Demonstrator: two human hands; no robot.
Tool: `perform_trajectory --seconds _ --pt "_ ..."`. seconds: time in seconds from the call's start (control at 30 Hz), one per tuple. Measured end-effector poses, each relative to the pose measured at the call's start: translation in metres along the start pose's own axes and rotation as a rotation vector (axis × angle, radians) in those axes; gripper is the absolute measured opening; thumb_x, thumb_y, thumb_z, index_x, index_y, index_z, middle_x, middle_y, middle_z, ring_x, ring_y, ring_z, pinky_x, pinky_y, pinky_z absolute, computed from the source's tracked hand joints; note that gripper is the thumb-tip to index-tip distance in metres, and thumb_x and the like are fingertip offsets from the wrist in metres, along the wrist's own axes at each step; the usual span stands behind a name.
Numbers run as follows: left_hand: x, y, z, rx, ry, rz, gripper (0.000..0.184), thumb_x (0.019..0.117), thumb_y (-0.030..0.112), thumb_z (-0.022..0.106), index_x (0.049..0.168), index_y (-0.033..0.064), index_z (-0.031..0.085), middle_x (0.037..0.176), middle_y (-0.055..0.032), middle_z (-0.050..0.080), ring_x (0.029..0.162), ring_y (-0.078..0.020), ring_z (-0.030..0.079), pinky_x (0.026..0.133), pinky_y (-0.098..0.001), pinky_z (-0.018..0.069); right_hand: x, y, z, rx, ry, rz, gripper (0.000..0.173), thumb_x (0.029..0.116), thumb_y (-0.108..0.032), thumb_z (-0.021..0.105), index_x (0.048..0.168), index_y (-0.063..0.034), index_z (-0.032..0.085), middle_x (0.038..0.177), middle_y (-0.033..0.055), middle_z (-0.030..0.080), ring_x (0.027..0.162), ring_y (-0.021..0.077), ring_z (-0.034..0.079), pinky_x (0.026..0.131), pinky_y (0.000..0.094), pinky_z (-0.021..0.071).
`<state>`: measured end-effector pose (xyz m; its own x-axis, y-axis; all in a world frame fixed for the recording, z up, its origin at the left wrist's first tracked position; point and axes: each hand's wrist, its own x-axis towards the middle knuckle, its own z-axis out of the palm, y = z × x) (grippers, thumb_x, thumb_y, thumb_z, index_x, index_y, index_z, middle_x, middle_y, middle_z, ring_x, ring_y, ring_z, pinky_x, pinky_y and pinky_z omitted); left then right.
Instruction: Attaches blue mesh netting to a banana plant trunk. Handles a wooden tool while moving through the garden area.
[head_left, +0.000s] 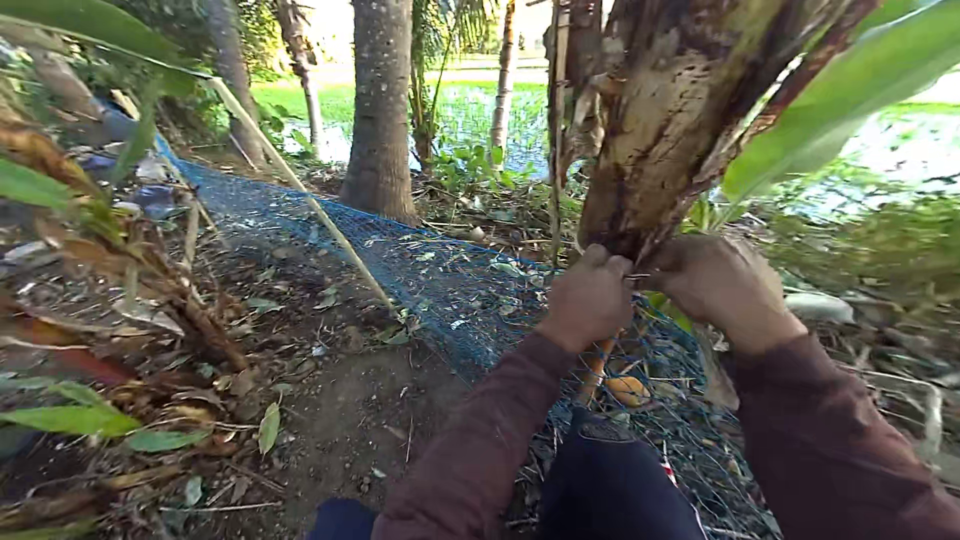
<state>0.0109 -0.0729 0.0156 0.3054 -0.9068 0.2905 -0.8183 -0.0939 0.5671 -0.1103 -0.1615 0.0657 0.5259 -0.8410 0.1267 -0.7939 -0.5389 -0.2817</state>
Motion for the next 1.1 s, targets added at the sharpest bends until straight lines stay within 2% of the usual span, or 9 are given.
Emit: perform_trajectory --seconds 0.13,0.23,0.3,0.37,0.53,0.67,0.73,0.87,1.1 --pt "0.000 0.015 -0.017 -0.023 -0.177 -0.124 0.033 0.1037 0.025 0.054 0.125 0.0043 0.067 0.139 -0.0191 0.056 0.117 -0.0312 0.064 0.095 -0.0493 0.0560 -0.042 0.004 0.011 0.167 0.413 -0.284 0.046 0.0901 -0.035 0.072 0.121 -0.0016 0.070 0.135 0.0290 0.059 0.130 0.0543 0.050 0.106 0.0752 0.0342" --pt "0.001 0.022 -0.024 -0.107 -0.219 -0.204 0.034 0.1022 0.029 0.058 0.112 -0.0012 0.070 0.143 -0.0230 0.051 0.123 -0.0334 0.060 0.097 -0.0504 0.0551 -0.063 -0.003 0.030 0.281 0.594 -0.409 0.039 0.0935 -0.029 0.062 0.111 0.0044 0.070 0.114 0.0317 0.066 0.108 0.0532 0.061 0.092 0.0689 0.0454" --pt "0.001 0.023 -0.027 -0.148 -0.237 -0.222 0.034 0.1026 0.028 0.057 0.104 -0.0025 0.071 0.141 -0.0234 0.052 0.124 -0.0332 0.059 0.098 -0.0506 0.0541 -0.063 -0.002 0.039 0.339 0.573 -0.413 0.031 0.0973 -0.023 0.059 0.102 0.0066 0.070 0.097 0.0297 0.068 0.089 0.0466 0.065 0.081 0.0626 0.0499" --pt "0.000 0.020 -0.031 -0.208 -0.245 -0.199 0.032 0.1035 0.025 0.057 0.101 -0.0041 0.071 0.135 -0.0243 0.055 0.122 -0.0328 0.059 0.099 -0.0497 0.0527 -0.058 0.001 0.044 0.372 0.515 -0.417 0.031 0.0994 -0.021 0.057 0.100 0.0082 0.069 0.093 0.0298 0.067 0.084 0.0441 0.065 0.077 0.0603 0.0502" --pt "0.003 0.017 -0.035 -0.205 -0.290 -0.180 0.029 0.1031 0.022 0.058 0.104 -0.0022 0.073 0.130 -0.0229 0.060 0.123 -0.0328 0.058 0.099 -0.0513 0.0511 -0.058 0.002 0.048 0.385 0.338 -0.346 0.024 0.0937 -0.007 0.057 0.109 0.0086 0.067 0.102 0.0313 0.068 0.092 0.0466 0.067 0.083 0.0647 0.0509" --pt "0.003 0.023 -0.035 -0.219 -0.276 -0.250 0.032 0.1036 0.026 0.055 0.098 -0.0011 0.072 0.134 -0.0217 0.057 0.122 -0.0312 0.059 0.096 -0.0530 0.0519 -0.054 0.005 0.052 0.405 0.263 -0.286 0.032 0.0903 -0.010 0.068 0.114 0.0098 0.063 0.103 0.0319 0.068 0.091 0.0455 0.068 0.083 0.0655 0.0511" --pt "0.003 0.025 -0.036 -0.235 -0.285 -0.264 0.032 0.1041 0.025 0.054 0.099 -0.0012 0.072 0.132 -0.0211 0.058 0.122 -0.0313 0.058 0.097 -0.0549 0.0502 -0.050 0.007 0.055 0.398 0.282 -0.261 0.031 0.0898 -0.013 0.070 0.110 0.0097 0.064 0.101 0.0319 0.068 0.091 0.0453 0.068 0.083 0.0652 0.0504" --pt "0.004 0.018 -0.034 -0.293 -0.293 -0.229 0.027 0.1034 0.020 0.057 0.099 -0.0006 0.074 0.108 -0.0180 0.067 0.107 -0.0290 0.063 0.090 -0.0518 0.0514 -0.044 0.009 0.060 0.372 0.313 -0.238 0.024 0.0922 -0.014 0.068 0.099 0.0087 0.068 0.099 0.0322 0.066 0.093 0.0476 0.066 0.084 0.0660 0.0481" --pt "0.003 0.016 -0.032 -0.348 -0.286 -0.214 0.027 0.1057 0.015 0.055 0.104 -0.0046 0.072 0.108 -0.0203 0.068 0.107 -0.0304 0.064 0.093 -0.0511 0.0502 -0.045 0.012 0.067 0.392 0.314 -0.210 0.026 0.0962 -0.017 0.063 0.102 0.0077 0.070 0.103 0.0303 0.067 0.096 0.0450 0.065 0.087 0.0633 0.0485"
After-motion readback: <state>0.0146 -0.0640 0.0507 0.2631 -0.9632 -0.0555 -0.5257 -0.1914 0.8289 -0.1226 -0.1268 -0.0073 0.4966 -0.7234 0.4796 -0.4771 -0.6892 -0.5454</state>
